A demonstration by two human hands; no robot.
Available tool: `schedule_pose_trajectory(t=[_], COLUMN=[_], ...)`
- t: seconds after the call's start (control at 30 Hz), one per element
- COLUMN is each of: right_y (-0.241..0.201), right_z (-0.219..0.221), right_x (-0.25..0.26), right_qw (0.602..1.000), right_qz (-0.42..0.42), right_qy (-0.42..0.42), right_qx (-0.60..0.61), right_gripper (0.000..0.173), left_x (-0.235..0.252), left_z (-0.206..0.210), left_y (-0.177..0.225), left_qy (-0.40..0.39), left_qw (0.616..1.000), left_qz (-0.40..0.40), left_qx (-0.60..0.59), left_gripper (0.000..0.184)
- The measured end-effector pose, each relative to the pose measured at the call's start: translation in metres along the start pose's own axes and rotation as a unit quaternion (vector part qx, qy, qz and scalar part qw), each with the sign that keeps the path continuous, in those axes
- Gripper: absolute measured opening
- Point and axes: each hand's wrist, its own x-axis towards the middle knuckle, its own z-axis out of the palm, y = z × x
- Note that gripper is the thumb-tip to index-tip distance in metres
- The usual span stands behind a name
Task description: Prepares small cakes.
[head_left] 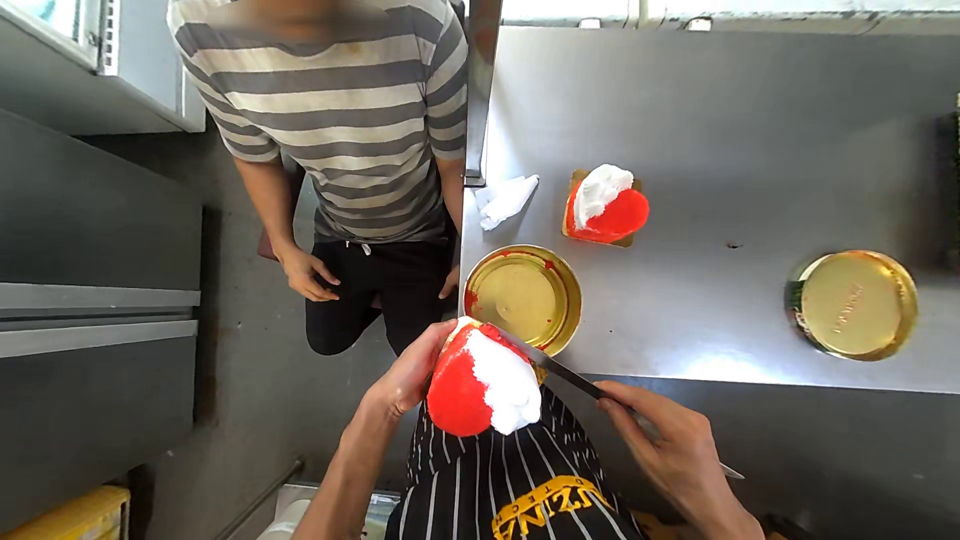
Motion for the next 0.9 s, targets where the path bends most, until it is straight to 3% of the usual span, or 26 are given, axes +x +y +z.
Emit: schedule_pose_trajectory(t=[0.9], right_y=[0.0042], right_z=[-0.0064], right_x=[0.0006], right_qw=[0.998], right_qz=[-0.041], right_qy=[0.023], right_qx=[-0.043], right_gripper=[0.023], left_x=[0.0000], left_z=[0.0061], left_y=[0.0006], left_qy=[-0.006], left_qw=[1.000], left_qz=[0.010], left_qx=[0.007], left_gripper=[0.054])
